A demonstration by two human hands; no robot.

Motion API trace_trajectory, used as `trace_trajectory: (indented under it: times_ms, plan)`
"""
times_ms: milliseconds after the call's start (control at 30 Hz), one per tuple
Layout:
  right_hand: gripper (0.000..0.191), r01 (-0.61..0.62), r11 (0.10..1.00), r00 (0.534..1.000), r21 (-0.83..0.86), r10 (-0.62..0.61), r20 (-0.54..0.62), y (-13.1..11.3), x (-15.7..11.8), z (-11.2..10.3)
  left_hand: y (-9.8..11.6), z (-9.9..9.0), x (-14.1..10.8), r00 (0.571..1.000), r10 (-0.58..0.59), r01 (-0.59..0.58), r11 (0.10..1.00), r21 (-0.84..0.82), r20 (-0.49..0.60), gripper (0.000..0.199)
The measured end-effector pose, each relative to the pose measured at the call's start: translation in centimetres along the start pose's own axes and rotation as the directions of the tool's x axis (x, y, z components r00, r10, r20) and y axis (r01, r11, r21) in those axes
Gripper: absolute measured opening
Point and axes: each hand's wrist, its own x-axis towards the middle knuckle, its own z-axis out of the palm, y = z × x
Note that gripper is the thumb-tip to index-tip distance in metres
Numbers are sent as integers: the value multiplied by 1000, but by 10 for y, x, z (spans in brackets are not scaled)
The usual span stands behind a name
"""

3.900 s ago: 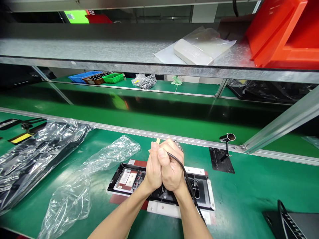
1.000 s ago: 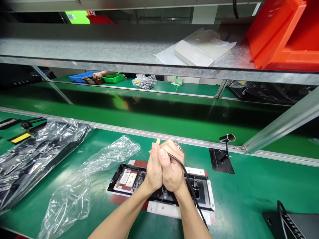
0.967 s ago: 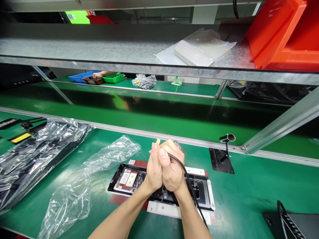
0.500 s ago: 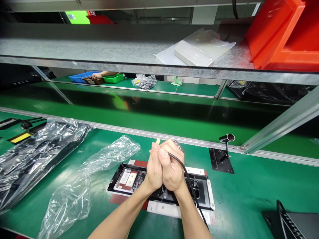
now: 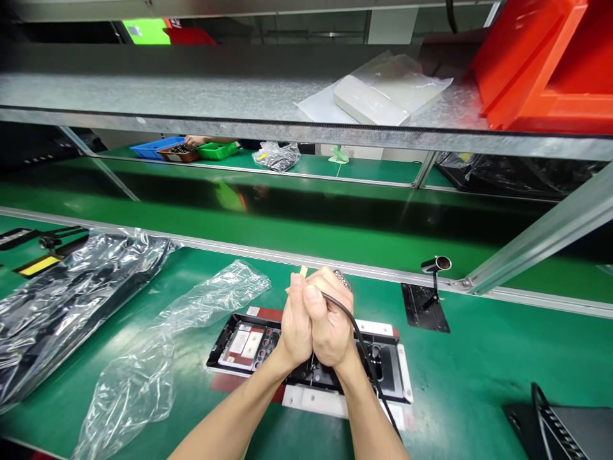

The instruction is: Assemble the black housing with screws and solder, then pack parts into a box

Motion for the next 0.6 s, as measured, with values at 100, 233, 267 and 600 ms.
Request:
trace_trajectory:
  times_ms: [100, 233, 267, 600]
  plan:
    - [38, 2, 1000, 1000, -2, -2, 1, 0, 0, 0, -2, 0, -2, 999, -14, 15, 999, 33, -32, 64]
    - [38, 9, 1000, 1000, -7, -9, 0, 0, 0, 0, 0, 0, 0, 999, -24, 24, 1000, 20, -28, 65]
    - [38, 10, 1000, 1000, -6, -10, 1, 0, 0, 0, 2, 0, 1, 1000, -23, 23, 1000, 1, -12, 66]
    - [39, 13, 1000, 1000, -8, -13, 0, 0, 1, 1, 2, -1, 1, 1000, -17, 17, 1000, 17, -13, 63]
